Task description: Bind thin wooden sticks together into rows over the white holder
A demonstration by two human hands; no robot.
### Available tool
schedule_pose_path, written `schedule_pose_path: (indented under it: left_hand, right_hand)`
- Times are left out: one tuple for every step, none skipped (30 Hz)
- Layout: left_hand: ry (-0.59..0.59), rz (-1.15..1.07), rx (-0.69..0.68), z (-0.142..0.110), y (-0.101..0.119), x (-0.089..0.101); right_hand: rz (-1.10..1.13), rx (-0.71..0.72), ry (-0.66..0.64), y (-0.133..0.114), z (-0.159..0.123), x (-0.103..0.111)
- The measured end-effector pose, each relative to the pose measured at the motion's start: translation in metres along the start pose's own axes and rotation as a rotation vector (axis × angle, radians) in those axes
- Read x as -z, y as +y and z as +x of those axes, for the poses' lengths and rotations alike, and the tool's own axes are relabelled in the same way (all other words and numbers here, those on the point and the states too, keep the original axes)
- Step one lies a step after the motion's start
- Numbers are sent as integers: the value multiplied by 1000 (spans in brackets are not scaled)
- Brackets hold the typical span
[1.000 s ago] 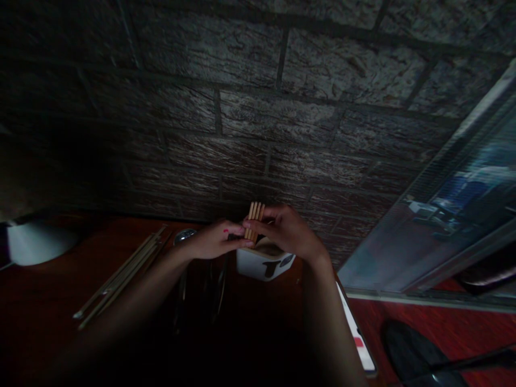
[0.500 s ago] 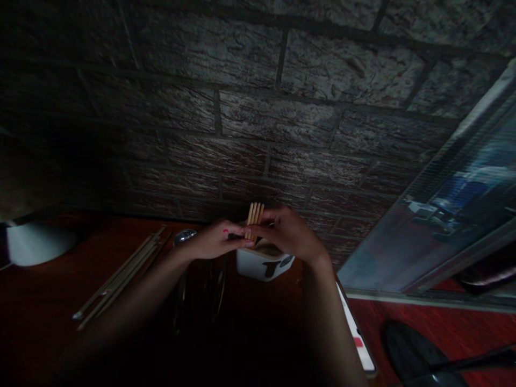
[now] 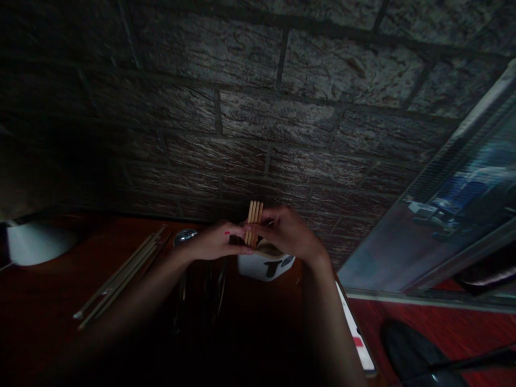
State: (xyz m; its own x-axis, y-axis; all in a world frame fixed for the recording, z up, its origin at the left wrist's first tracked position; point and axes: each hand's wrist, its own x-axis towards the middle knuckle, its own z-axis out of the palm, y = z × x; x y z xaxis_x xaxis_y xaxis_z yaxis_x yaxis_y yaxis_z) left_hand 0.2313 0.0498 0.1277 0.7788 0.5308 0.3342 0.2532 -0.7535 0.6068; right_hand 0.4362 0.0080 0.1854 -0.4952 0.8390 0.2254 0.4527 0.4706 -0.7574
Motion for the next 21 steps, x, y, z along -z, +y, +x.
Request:
schedule_pose_path:
  left_hand:
    - [-2, 6, 16, 0, 0, -1]
    - [-6, 18, 31, 0, -1, -2]
    - [-9, 35, 40, 0, -1, -4]
    - [-11, 54, 37, 0, -1, -5]
    - [-7, 73, 28, 0, -1, -6]
    - [-4, 90, 17, 0, -1, -7]
    - [-3, 102, 4, 1, -1, -8]
    - [-3, 109, -5, 1, -1, -8]
    - [-2, 114, -11, 1, 0, -8]
    - [-2, 116, -15, 1, 0, -8]
    - [-5, 114, -19, 1, 0, -8]
    - [-12, 109, -24, 1, 0, -8]
    - [-18, 103, -24, 1, 0, -8]
    - [-27, 96, -20, 1, -1, -8]
    - [-39, 88, -12, 1, -1, -8]
    - [-47, 82, 1, 1, -1, -8]
    - [-48, 82, 15, 1, -1, -9]
    - [-41, 84, 29, 1, -1, -9]
    - [-32, 88, 41, 0, -1, -9]
    - [-24, 89, 48, 0, -1, -9]
    - [-18, 89, 48, 0, -1, -9]
  right_hand:
    - [-21, 8, 15, 0, 0, 0]
    - [-37, 14, 23, 0, 1, 0]
    - [-47, 18, 25, 1, 1, 0]
    - [-51, 18, 20, 1, 1, 0]
    - [-49, 19, 13, 0, 1, -1]
    - [-43, 20, 3, 0, 1, -1]
    - [-34, 21, -5, 0, 2, -1]
    - [-25, 23, -12, 0, 1, -1]
    - [-18, 25, -17, -1, 1, -1]
    - [-17, 25, -20, -1, 1, -1]
    - [-20, 21, -20, -1, 1, -1]
    - [-25, 15, -20, -2, 1, -1]
    - [-26, 10, -20, -2, 0, -1]
    - [-23, 5, -19, -3, 0, -1]
    - [-18, 0, -19, -4, 0, -1]
    - [-11, -5, -20, -4, 0, -1]
    - [-4, -8, -23, -5, -1, -1]
    - [2, -12, -26, -5, -1, -1]
    - [6, -16, -29, -5, -1, -1]
    - [9, -19, -31, -5, -1, -1]
    - [11, -21, -32, -5, -1, -1]
